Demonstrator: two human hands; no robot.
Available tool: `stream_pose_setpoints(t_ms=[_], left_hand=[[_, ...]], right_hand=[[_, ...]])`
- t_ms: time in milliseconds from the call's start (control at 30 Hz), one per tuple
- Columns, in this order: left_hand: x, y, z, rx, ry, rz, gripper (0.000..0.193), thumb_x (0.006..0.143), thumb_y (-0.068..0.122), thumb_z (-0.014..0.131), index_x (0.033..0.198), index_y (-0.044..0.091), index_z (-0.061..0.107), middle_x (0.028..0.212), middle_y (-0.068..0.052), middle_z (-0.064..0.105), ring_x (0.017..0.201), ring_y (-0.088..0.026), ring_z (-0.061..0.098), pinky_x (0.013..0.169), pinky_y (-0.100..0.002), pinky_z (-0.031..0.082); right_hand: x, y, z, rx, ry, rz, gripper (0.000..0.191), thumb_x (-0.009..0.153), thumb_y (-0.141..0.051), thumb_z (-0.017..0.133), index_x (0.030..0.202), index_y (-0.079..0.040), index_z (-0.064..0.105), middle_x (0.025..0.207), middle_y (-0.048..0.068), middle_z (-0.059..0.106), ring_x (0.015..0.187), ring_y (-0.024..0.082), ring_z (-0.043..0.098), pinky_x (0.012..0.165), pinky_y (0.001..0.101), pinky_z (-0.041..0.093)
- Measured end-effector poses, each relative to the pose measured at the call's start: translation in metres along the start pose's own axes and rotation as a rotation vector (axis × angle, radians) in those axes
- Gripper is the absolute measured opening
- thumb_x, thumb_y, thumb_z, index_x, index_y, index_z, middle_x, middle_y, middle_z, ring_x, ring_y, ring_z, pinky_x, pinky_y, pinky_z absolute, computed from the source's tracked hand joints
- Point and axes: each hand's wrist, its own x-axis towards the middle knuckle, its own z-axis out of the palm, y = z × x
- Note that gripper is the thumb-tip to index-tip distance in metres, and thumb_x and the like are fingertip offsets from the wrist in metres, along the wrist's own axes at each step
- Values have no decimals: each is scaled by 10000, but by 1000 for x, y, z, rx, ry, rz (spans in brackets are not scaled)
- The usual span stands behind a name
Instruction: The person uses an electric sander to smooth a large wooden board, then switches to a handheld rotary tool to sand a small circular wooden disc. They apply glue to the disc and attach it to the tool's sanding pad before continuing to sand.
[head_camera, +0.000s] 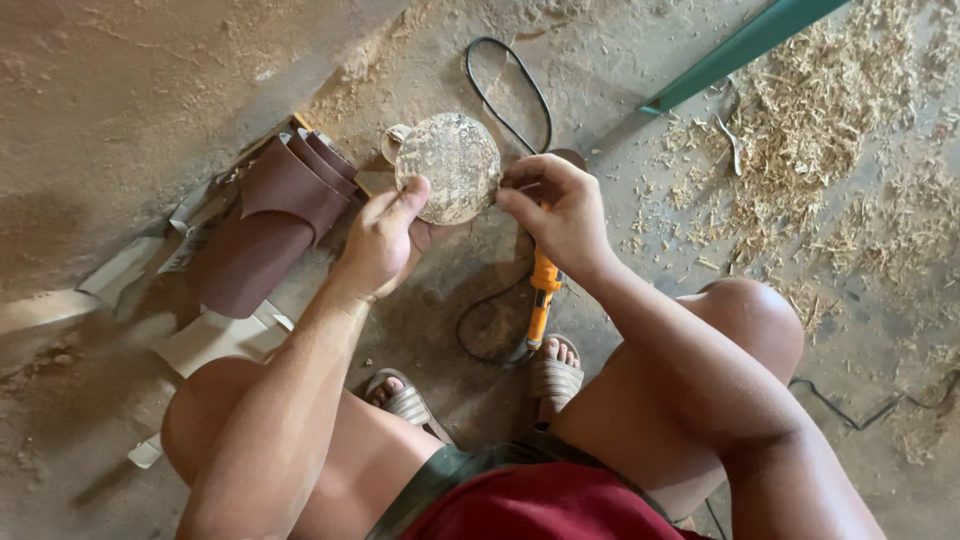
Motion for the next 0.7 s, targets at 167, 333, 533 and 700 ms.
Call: stream_pose_setpoints(t_ms=[167,333,533,700], left_hand=[[3,3,-1,53,9,-32,456,1065,291,495,1360,-50,563,1352,-128,646,1261,-228,628,1123,-432,519],[-2,39,-4,329,-245,-77,440,973,258,558,1283,-34,668,1178,-122,742,1078,-206,691,957,-359,561],[1,24,6,971,-14,136,181,966,152,644,1016,0,728,909,-31,748,847,-75,663,754,-263,535],[7,0,6,737,198,68,147,974,94,701,877,-16,711,761,70,606,692,0,508,591,-210,410]], right_hand=[[5,4,6,104,5,64,145,929,-25,771,1042,27,696,941,37,719,854,78,680,771,242,566],[13,-12,-6,-312,-175,-202,101,963,-11,714,1064,-8,712,943,64,715,861,179,701,776,299,564],[10,-28,0,-612,-289,-523,154,882,-66,751,1010,-30,673,947,124,643,847,340,669,719,415,544],[7,-28,12,-683,-200,-694,192,913,-74,750,1034,-37,606,967,114,628,846,324,652,718,424,540]])
